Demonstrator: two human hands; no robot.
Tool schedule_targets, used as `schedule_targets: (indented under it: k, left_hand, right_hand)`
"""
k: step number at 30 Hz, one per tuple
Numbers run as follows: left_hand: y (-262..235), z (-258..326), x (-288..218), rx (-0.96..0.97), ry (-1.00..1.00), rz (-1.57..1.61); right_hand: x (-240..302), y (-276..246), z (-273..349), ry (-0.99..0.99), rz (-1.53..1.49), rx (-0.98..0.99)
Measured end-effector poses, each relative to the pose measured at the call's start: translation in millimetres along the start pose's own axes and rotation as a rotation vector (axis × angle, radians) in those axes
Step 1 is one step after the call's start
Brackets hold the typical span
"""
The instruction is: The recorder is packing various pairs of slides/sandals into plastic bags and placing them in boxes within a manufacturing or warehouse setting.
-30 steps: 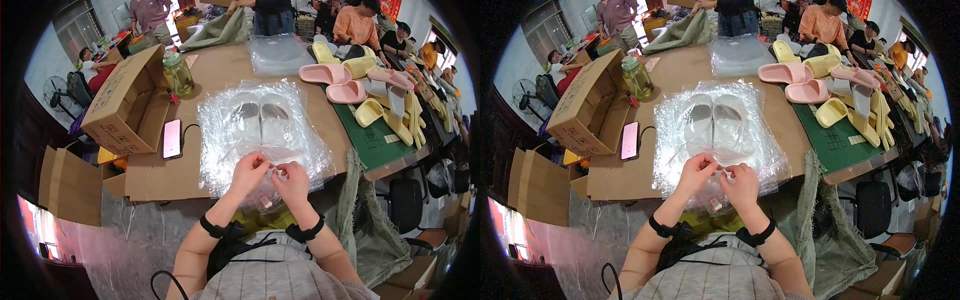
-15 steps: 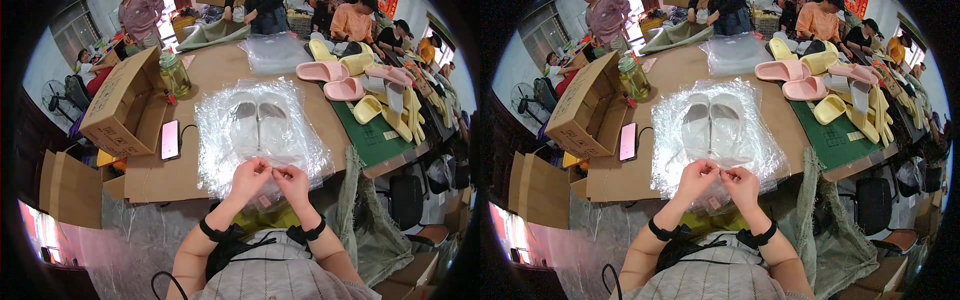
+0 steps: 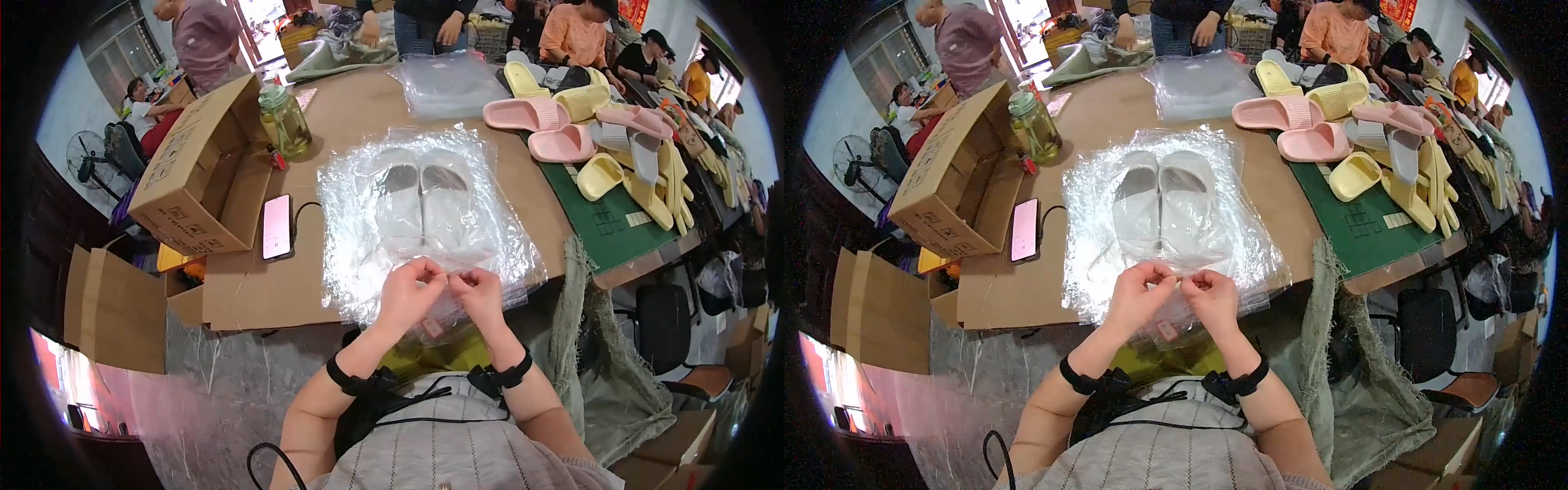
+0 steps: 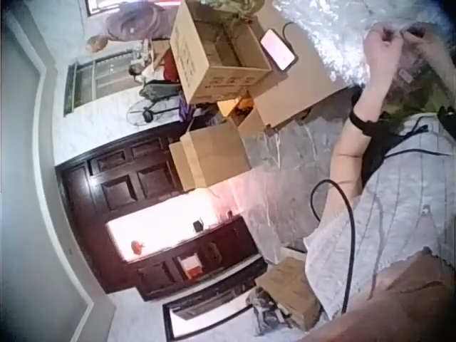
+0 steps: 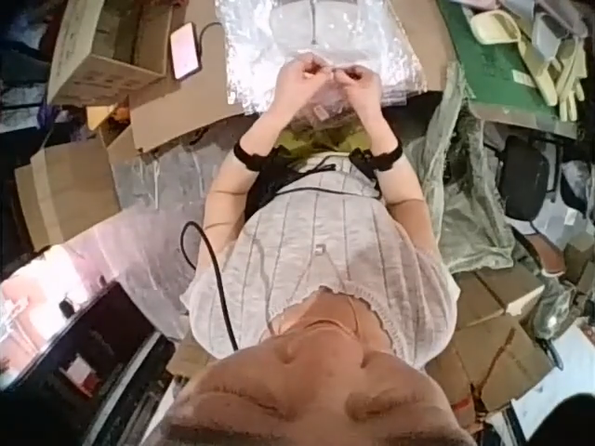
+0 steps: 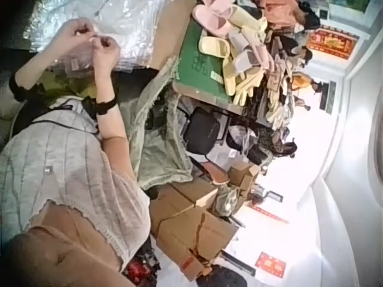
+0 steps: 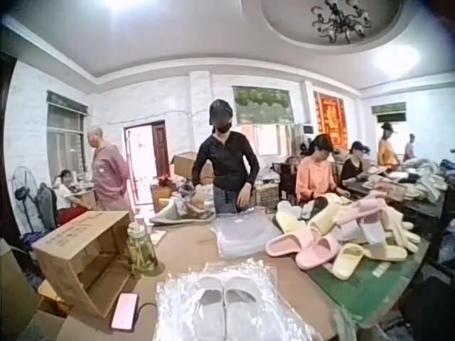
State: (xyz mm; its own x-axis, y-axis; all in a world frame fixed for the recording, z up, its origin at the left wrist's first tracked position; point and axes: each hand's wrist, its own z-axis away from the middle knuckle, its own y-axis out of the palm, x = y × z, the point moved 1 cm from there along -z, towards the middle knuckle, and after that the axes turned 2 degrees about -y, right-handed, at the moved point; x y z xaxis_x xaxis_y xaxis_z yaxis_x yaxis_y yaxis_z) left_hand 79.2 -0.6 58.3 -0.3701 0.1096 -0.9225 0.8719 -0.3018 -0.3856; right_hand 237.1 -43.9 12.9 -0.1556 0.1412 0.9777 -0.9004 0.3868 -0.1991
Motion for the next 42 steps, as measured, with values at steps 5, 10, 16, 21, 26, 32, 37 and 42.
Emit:
schedule_targets:
  k: [5,10,16,21,26,32,37,42]
  left_hand:
    - [0,-7,16,-0.04,0.044,0.136]
    - [-1,-7,17,0.029,-0.053,0.197]
    - [-2,4,-1,-0.007,-0.014,0.062]
    - [-1,5,-2,-0.016,-0.011,0.046]
    - [-4,0,8,0.012,-0.005,0.056]
    - [-6,-6,7,0.017,-0.048,0.206]
    - [-11,-11,11,0.036,-0.055,0.277]
    - [-9,-7,14,0.012,0.0,0.161]
  right_hand:
    - [4,2,5,0.0,-0.141,0.036]
    - [7,0,6,-0.017,-0.068,0.046]
    - [3,2,4,-0.008,-0.061,0.012]
    - [3,4,5,-0.01,-0.059,-0.018]
    - [8,5,6,-0.013,-0.114,-0.006]
    - [-7,5,2,-0.018,-0.242,0.025]
    - [8,5,8,-0.021,-0.14,0.015]
    - [17,5,11,-0.053,-0.158,0.004]
